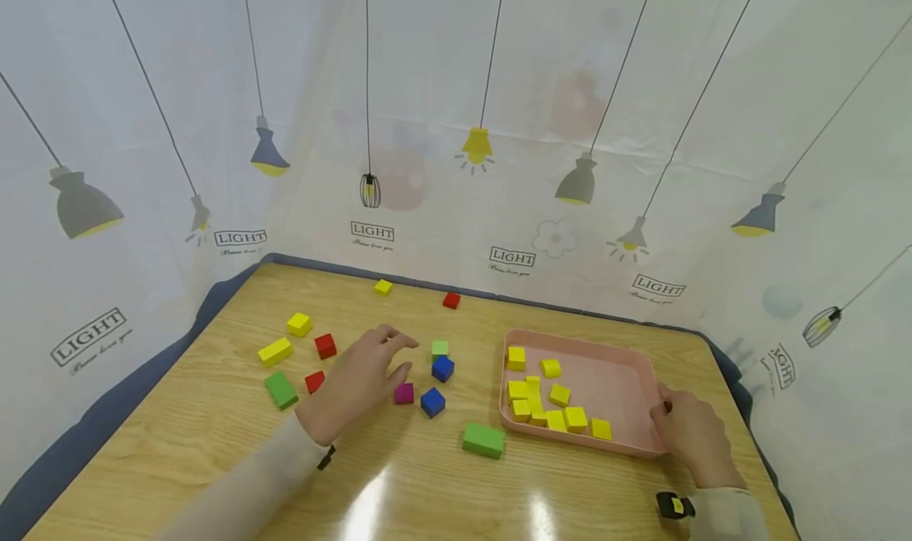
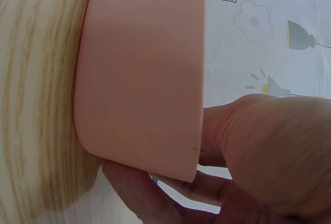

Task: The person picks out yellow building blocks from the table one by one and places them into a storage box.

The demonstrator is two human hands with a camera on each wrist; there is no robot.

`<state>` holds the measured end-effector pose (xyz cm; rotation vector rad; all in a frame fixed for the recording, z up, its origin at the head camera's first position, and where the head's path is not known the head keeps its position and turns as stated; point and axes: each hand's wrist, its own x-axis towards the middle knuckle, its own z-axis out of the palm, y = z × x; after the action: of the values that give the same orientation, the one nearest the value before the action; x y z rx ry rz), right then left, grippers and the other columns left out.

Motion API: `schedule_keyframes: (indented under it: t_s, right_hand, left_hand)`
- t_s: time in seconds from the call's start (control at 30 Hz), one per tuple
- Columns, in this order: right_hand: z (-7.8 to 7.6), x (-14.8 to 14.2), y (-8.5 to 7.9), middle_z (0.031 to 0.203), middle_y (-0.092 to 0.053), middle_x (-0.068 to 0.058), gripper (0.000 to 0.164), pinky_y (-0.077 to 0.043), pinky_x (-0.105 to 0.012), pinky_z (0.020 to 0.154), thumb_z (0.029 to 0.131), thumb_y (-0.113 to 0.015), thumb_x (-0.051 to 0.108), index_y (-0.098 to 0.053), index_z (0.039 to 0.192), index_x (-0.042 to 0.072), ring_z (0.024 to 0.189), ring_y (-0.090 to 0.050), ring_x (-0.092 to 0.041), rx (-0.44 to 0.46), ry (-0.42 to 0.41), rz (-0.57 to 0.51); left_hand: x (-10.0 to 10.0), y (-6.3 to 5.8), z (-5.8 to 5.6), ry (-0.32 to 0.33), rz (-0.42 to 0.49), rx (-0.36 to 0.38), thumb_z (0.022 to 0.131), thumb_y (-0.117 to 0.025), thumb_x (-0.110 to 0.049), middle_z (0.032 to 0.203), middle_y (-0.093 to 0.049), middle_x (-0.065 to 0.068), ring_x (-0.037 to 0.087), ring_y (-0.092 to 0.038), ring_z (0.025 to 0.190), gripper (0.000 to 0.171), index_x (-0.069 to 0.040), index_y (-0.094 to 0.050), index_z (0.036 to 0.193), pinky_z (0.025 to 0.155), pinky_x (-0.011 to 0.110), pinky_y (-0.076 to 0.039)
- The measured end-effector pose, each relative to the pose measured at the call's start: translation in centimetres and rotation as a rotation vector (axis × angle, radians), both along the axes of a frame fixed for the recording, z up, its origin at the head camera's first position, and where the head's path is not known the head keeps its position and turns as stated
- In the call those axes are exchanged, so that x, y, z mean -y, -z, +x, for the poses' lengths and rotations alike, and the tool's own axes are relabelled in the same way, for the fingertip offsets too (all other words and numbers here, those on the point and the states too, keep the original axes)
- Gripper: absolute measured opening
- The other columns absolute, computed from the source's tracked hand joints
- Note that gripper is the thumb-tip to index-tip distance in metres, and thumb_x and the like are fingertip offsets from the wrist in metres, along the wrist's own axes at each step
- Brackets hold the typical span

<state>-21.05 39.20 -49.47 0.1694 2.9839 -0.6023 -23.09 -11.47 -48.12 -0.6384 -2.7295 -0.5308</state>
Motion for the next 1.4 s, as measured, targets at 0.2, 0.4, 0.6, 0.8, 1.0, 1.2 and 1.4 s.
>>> schedule_keyframes:
  t_s: [0.2,0.4,0.6,0.8,1.0,1.2,1.4]
  right_hand:
    - [0.1,0.0,0.0,0.064,-0.046,-0.007,0.051,-0.037,-0.031,0.045,0.098,-0.048,0.013,-0.042,0.146,-0.004,0.051,-0.045,-0.019,-0.005,-0.004,-0.002]
    - [0.0,0.0,0.1,0.066,-0.047,-0.007,0.051,-0.037,-0.031,0.045,0.099,-0.048,0.014,-0.042,0.146,-0.004,0.052,-0.045,-0.020,-0.004,-0.004,0.000]
    - [0.0,0.0,0.0,0.065,-0.046,-0.007,0.051,-0.037,-0.031,0.045,0.098,-0.049,0.013,-0.042,0.146,-0.004,0.051,-0.045,-0.020,-0.006,0.002,-0.002]
    - [0.1,0.0,0.2,0.064,-0.046,-0.007,0.051,-0.037,-0.031,0.045,0.098,-0.049,0.013,-0.043,0.146,-0.004,0.051,-0.044,-0.019,-0.017,0.002,0.001]
    - [0.0,-0.2,0.3,0.065,-0.047,-0.007,0.051,-0.037,-0.031,0.045,0.099,-0.049,0.014,-0.042,0.146,-0.004,0.051,-0.045,-0.020,-0.011,0.009,-0.001]
    - [-0.1,-0.1,0.2,0.067,-0.047,-0.008,0.052,-0.038,-0.031,0.046,0.099,-0.050,0.013,-0.041,0.146,-0.005,0.053,-0.046,-0.020,0.003,0.016,0.002]
    - [-0.1,-0.1,0.0,0.067,-0.048,-0.008,0.052,-0.038,-0.031,0.046,0.099,-0.050,0.014,-0.040,0.147,-0.004,0.053,-0.046,-0.020,0.014,0.022,-0.002]
  left_hand:
    - [3.4,-0.3,0.1,-0.095,0.004,-0.018,0.091,-0.076,-0.026,0.118,-0.060,0.004,0.022,-0.059,0.100,0.035,-0.020,-0.067,0.125,0.070,0.033,-0.056]
    - [7.0,-0.2,-0.1,-0.172,0.030,-0.031,0.091,-0.075,-0.023,0.119,-0.060,0.010,0.024,-0.058,0.090,0.036,-0.014,-0.067,0.125,0.069,0.038,-0.054]
    - [10.5,0.1,-0.1,-0.273,0.038,0.009,0.091,-0.073,-0.017,0.117,-0.059,0.018,0.029,-0.055,0.081,0.034,-0.010,-0.067,0.124,0.055,0.037,-0.051]
    - [13.2,0.6,0.2,-0.360,0.046,0.093,0.090,-0.073,-0.016,0.120,-0.057,0.024,0.035,-0.057,0.087,0.036,-0.006,-0.067,0.123,0.052,0.037,-0.051]
    - [14.9,1.3,0.1,-0.408,0.034,0.172,0.092,-0.073,-0.020,0.121,-0.055,0.028,0.042,-0.057,0.098,0.039,-0.005,-0.064,0.127,0.063,0.046,-0.055]
    - [15.6,1.5,0.1,-0.422,0.046,0.226,0.092,-0.073,-0.016,0.121,-0.054,0.029,0.041,-0.057,0.097,0.040,-0.005,-0.063,0.129,0.065,0.046,-0.056]
    - [16.1,1.6,0.0,-0.404,0.038,0.229,0.091,-0.073,-0.010,0.118,-0.057,0.029,0.038,-0.057,0.094,0.038,-0.003,-0.064,0.127,0.073,0.052,-0.055]
